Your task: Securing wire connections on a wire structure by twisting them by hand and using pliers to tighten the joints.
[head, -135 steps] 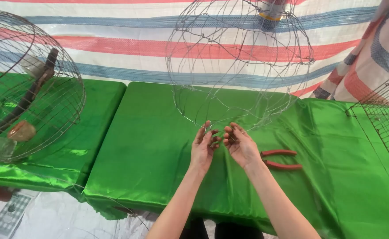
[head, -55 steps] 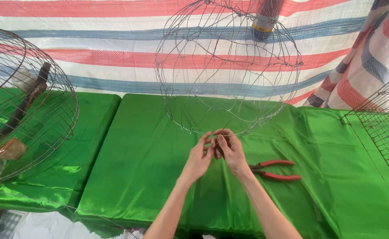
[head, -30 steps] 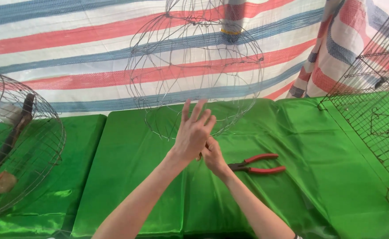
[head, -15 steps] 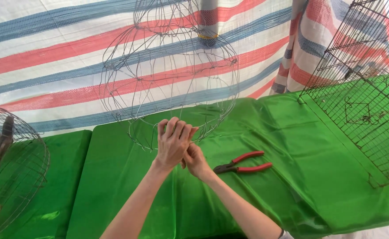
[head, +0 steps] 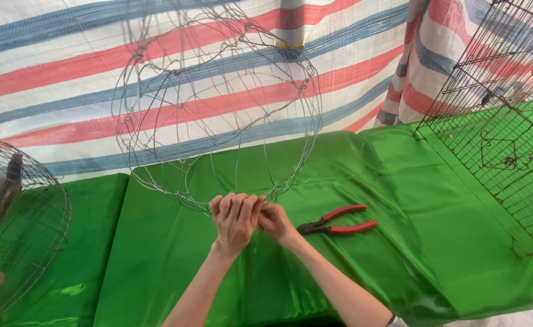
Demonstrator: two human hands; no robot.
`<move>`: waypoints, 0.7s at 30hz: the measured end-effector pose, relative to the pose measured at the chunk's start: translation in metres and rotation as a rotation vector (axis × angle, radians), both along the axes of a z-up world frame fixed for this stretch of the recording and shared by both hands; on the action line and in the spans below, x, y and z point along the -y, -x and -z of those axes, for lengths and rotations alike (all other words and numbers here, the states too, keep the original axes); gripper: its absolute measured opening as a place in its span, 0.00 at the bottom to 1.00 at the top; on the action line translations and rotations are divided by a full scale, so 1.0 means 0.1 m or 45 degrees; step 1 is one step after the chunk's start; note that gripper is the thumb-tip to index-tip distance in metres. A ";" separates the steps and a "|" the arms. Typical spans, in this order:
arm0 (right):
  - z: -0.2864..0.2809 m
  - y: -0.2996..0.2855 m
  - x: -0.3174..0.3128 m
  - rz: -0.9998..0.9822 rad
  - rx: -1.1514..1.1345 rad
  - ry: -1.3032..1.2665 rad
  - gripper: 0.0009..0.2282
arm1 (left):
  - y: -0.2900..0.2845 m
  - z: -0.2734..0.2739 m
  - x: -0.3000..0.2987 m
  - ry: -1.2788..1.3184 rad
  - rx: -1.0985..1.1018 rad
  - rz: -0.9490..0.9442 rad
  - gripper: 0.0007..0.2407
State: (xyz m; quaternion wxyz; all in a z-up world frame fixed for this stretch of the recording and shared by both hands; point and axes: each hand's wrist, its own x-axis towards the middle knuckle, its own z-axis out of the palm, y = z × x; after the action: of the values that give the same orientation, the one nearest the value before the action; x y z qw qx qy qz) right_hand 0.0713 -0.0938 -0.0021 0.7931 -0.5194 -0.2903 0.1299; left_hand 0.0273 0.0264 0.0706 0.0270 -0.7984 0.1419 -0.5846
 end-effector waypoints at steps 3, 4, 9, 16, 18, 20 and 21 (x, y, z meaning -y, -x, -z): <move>0.08 -0.08 0.07 -0.027 -0.003 0.007 0.05 | 0.02 0.15 0.03 0.050 -0.014 0.004 0.06; -0.02 -0.04 0.10 -0.031 0.000 0.010 0.05 | 0.03 0.20 0.04 0.052 -0.012 0.000 0.06; -0.16 -0.03 0.10 -0.034 -0.008 0.059 0.03 | 0.07 0.32 0.01 0.131 -0.045 0.018 0.05; -0.24 0.06 0.06 -0.063 -0.020 0.053 0.03 | 0.20 0.14 0.02 0.163 -0.096 0.067 0.05; -0.28 0.08 0.08 -0.038 0.018 0.082 0.05 | 0.19 0.22 0.00 0.169 -0.098 0.055 0.05; -0.31 0.10 0.07 -0.046 0.021 0.076 0.05 | 0.22 0.16 0.02 0.169 -0.114 0.072 0.05; -0.32 0.12 0.07 -0.054 0.023 0.070 0.06 | 0.23 0.13 0.03 0.169 -0.130 0.089 0.05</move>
State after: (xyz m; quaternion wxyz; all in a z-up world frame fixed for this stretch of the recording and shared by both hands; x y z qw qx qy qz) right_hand 0.0597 -0.1008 0.0296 0.7730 -0.5360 -0.3045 0.1499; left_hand 0.0043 0.0234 0.0573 -0.0536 -0.8217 0.1319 -0.5518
